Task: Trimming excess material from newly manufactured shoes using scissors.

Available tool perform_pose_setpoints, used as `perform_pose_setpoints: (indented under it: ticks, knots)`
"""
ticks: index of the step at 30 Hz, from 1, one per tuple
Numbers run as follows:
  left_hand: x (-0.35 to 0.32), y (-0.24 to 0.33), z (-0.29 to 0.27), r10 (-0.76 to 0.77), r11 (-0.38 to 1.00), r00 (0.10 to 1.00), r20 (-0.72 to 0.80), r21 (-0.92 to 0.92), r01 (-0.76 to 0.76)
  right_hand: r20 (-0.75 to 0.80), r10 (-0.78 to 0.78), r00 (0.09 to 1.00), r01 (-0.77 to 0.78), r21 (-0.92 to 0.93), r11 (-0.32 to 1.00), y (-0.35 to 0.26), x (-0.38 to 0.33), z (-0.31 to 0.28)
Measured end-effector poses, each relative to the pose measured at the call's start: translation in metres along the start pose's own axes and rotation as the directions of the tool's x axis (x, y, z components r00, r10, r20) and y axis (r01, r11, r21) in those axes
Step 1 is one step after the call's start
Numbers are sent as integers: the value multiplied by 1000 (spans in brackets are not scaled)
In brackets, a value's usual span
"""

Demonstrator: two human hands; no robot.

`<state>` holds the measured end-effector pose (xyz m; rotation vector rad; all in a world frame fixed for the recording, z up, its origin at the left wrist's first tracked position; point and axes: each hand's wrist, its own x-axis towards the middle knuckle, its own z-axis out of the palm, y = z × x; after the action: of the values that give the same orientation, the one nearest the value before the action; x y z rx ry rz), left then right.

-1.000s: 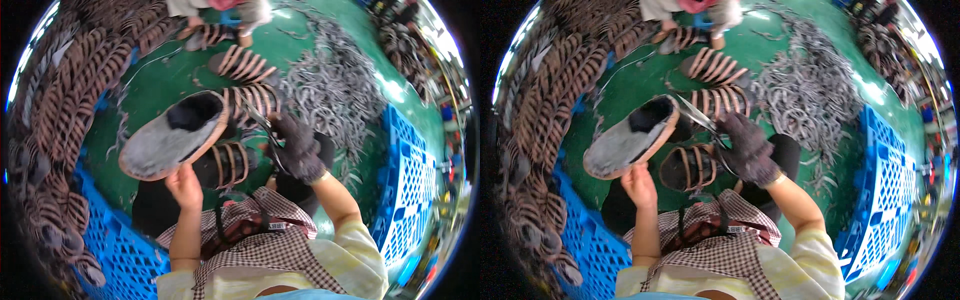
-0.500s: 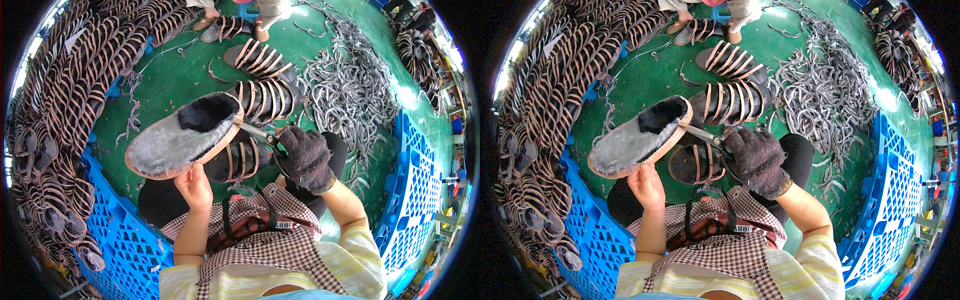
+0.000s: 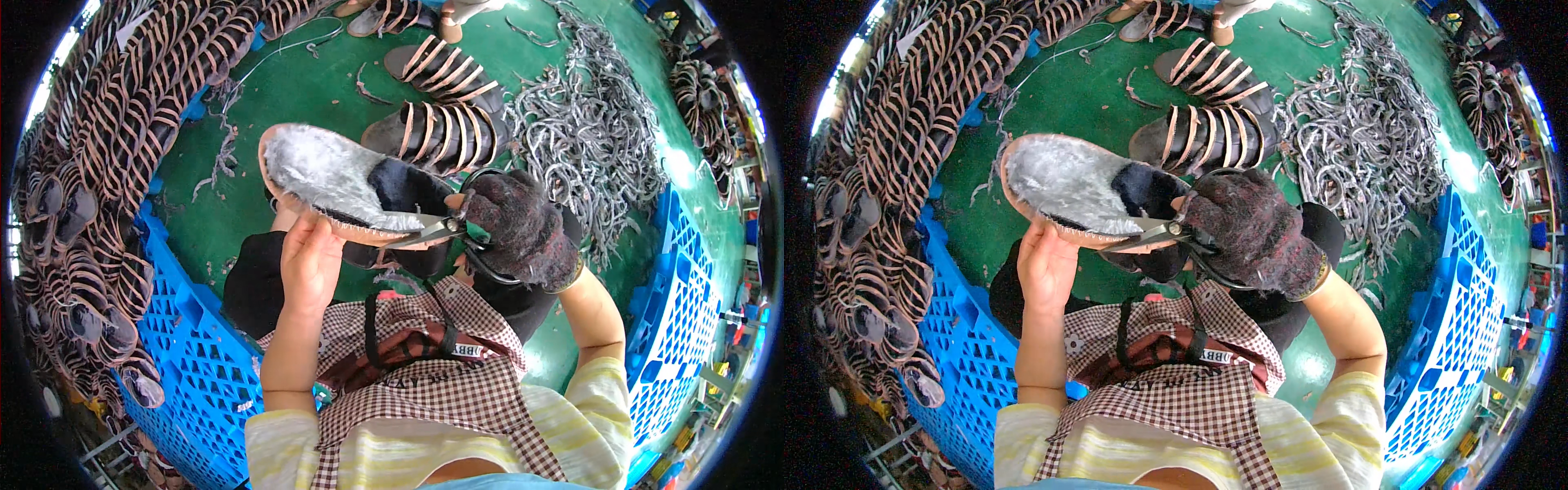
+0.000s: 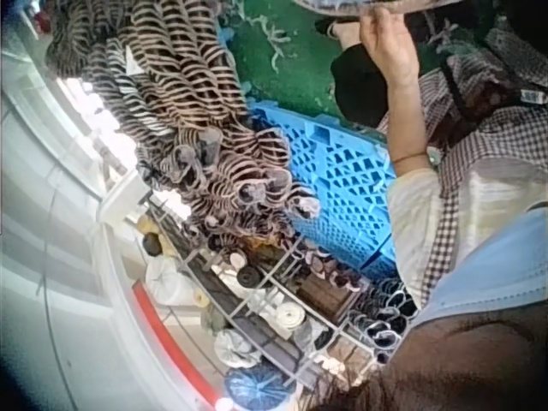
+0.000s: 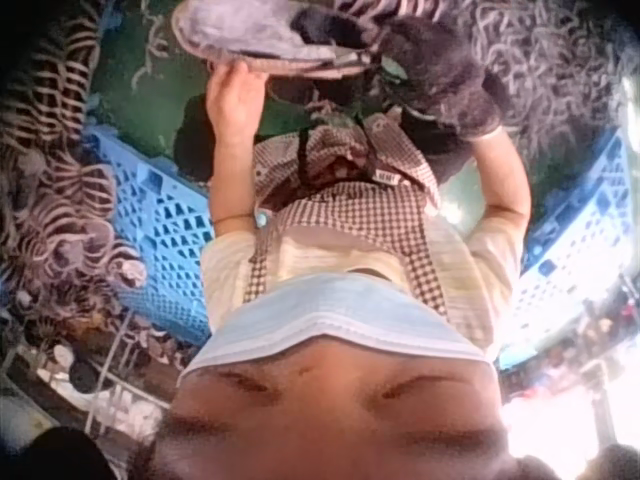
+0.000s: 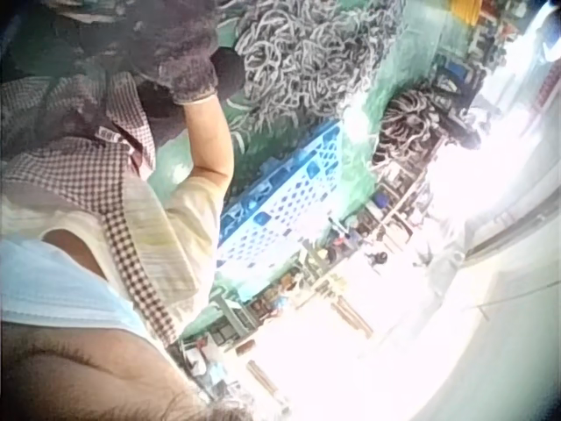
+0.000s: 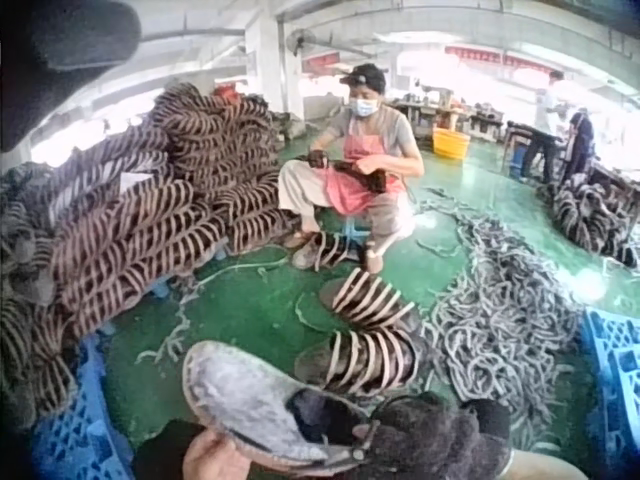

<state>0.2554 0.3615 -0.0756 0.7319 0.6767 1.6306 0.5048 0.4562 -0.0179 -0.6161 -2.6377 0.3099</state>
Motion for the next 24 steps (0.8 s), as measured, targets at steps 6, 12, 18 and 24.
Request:
perform_pose_setpoints:
  ticks: [6, 12, 18, 24]
  knots:
    - [1, 1, -1, -36, 999, 999, 22, -6, 36, 168, 48, 985, -52, 14, 999, -1, -21, 5]
    - [-5, -16, 15, -115, 939, 987, -108, 312, 144, -11, 115, 993, -115, -30, 993, -21, -7, 14]
    - [-5, -17, 13, -121, 876, 992, -30, 467, 121, -76, 141, 987, -135, 76, 988, -21, -12, 26]
    - [-6, -25, 12, -251, 848, 968, 25, 487, 207, 121, 290, 949, -313, 265, 912, -29, -3, 26]
